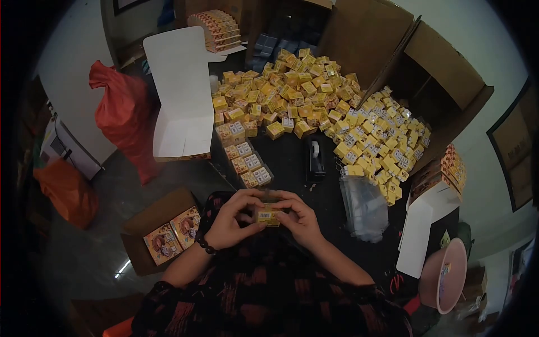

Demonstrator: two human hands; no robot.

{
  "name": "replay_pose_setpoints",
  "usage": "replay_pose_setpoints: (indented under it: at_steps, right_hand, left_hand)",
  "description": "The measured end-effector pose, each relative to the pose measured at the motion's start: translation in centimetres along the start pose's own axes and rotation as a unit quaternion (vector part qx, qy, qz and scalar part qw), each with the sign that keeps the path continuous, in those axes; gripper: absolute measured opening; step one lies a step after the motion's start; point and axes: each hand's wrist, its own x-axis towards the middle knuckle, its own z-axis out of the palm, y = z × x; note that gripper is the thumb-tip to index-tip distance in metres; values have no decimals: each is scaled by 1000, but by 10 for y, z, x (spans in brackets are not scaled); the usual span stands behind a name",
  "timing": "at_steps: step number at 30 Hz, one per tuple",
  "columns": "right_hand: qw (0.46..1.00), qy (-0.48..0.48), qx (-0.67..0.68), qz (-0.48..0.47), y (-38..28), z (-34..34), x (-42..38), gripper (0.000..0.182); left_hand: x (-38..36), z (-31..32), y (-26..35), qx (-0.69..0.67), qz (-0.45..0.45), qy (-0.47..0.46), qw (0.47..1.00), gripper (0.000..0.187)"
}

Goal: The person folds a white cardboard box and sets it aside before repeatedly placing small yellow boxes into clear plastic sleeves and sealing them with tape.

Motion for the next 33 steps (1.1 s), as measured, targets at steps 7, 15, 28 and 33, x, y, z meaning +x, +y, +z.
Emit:
replay_pose_setpoints:
  at_steps: [7,15,28,33]
  right_hand:
    - [998,16,38,54,-11,-4,7,16]
    - [995,29,-41,85,-10,-8,2,10]
    - [970,-65,-233,20,-18,-38,3,17]
    - [943,-63,-324,-47,-21,-70,11,27]
  left_hand:
    - [-3,14,-5,4,10,51,999,53]
    - [-3,11,-7,72,36,-4,997,55]
    - [21,19,4,114,37,-74,990,40]
    - [17,21,-21,-15,2,0,1000,38]
